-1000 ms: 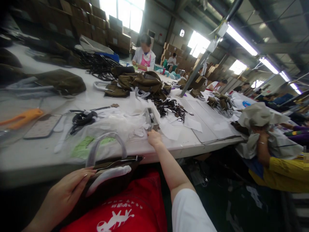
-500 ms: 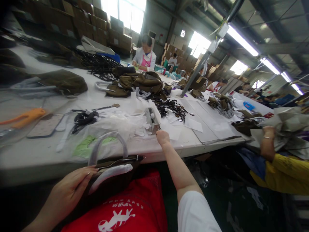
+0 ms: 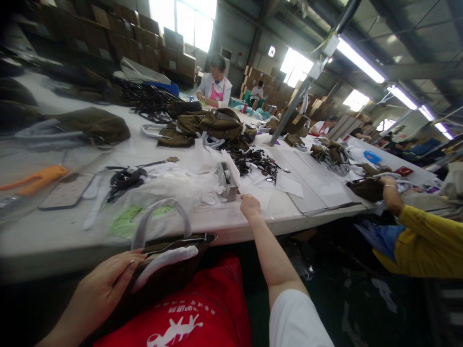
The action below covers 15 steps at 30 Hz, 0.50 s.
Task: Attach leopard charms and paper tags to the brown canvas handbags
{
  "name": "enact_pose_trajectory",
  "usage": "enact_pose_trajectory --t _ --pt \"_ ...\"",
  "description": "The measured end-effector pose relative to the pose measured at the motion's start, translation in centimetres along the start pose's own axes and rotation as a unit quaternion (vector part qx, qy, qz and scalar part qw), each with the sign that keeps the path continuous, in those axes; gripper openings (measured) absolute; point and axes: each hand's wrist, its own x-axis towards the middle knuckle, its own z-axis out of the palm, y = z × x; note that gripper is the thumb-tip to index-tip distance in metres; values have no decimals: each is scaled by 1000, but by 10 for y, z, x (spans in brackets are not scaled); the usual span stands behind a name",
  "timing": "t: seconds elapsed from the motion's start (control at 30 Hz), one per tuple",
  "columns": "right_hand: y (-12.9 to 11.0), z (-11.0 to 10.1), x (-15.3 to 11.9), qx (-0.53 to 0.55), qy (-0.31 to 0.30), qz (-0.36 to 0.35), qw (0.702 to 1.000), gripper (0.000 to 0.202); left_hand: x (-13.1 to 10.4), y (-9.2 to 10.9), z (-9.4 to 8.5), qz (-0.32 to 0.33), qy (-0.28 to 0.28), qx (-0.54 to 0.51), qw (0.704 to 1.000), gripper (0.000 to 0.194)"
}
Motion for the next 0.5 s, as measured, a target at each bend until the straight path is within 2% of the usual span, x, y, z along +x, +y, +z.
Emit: enact_pose_trajectory --t 0.13,0.27,0.37,0.5 --pt "-11 8 0 23 -16 -33 999 30 1 1 0 14 7 2 1000 41" --pt "-16 14 3 30 -15 -10 999 29 2 4 -3 22 9 5 1000 41" --pt "-8 10 5 41 11 29 999 31 2 6 -4 22 10 7 1000 41" --pt "11 -4 7 81 49 60 994 25 3 6 -5 24 9 8 1000 41"
